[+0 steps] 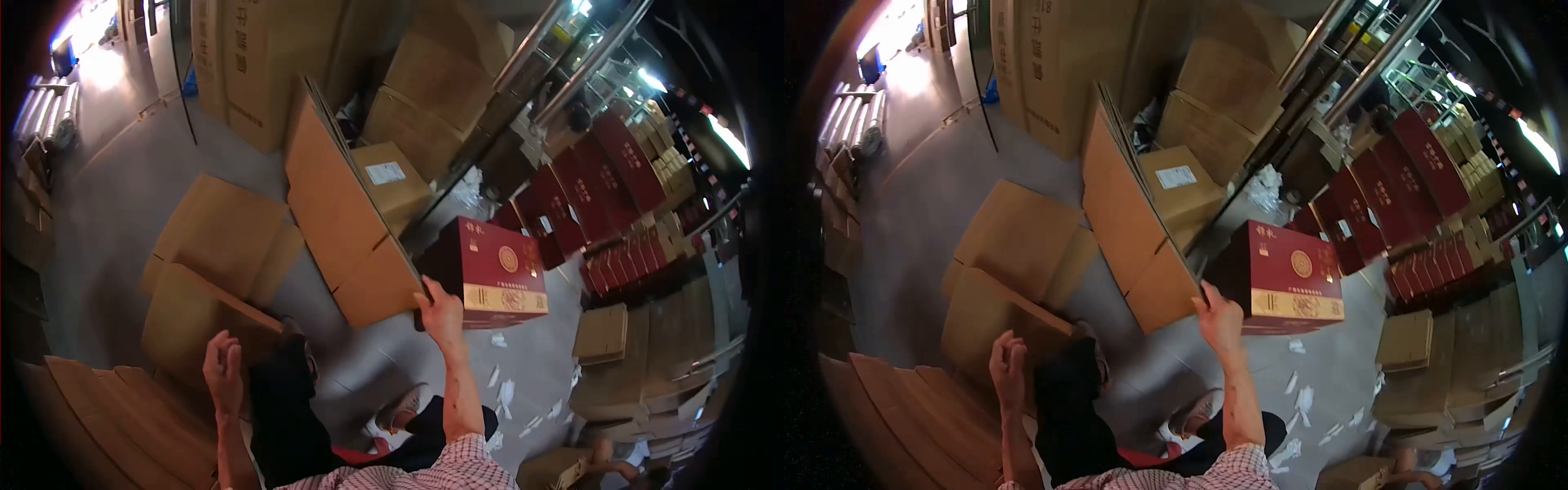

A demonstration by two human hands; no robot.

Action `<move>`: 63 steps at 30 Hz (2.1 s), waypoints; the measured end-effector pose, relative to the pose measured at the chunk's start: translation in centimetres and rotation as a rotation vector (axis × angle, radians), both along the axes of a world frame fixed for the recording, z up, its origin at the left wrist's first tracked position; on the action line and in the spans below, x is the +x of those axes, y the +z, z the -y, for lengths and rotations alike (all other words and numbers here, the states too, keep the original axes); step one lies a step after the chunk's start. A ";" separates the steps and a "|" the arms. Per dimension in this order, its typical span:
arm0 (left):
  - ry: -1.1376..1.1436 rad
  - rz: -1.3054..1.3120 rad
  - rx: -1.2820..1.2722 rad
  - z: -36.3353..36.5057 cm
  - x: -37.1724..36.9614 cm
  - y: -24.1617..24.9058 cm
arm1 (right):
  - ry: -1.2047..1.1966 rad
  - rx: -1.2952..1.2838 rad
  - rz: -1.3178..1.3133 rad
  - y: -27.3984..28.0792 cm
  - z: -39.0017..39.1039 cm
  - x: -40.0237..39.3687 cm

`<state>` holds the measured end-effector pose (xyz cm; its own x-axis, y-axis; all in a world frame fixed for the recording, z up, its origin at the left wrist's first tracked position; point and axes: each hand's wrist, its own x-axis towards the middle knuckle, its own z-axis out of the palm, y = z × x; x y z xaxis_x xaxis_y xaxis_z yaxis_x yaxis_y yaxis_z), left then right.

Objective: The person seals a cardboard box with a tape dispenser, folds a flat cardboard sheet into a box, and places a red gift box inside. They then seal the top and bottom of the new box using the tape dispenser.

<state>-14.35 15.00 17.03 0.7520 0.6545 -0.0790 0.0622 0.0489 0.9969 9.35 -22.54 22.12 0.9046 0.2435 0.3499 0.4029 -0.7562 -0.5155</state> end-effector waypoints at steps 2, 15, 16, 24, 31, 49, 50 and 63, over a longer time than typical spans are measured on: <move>-0.030 0.101 0.014 -0.1 2.7 -0.7 | -0.072 0.018 -0.132 -2.4 9.9 -6.3; -0.556 0.051 0.526 16.7 20.0 -0.9 | -0.386 0.060 -0.388 -5.1 34.8 -24.6; -0.500 0.134 0.781 17.1 22.0 -6.2 | -0.388 0.177 -0.417 -5.7 34.9 -24.9; -0.378 0.141 0.548 18.7 20.7 -4.7 | -0.391 0.531 -0.596 -5.8 34.9 -25.9; -0.478 -0.072 0.464 18.5 21.4 -4.0 | -0.541 0.474 -0.726 -4.7 33.0 -23.7; -1.249 -0.488 0.784 14.6 20.6 2.6 | -0.886 1.114 -0.296 -10.0 27.7 -18.6; -1.287 -0.479 0.759 14.5 20.4 2.5 | -0.907 1.104 -0.325 -9.0 26.8 -18.9; -0.959 -0.531 0.961 17.7 20.8 2.2 | -0.648 0.871 -0.669 -6.7 29.2 -19.0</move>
<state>6.40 -2.70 19.28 0.9436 -0.1120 -0.3115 0.0507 -0.8809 0.4705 -9.60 -51.72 15.45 0.8322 -0.3866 -0.3974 -0.4411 -0.0274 -0.8971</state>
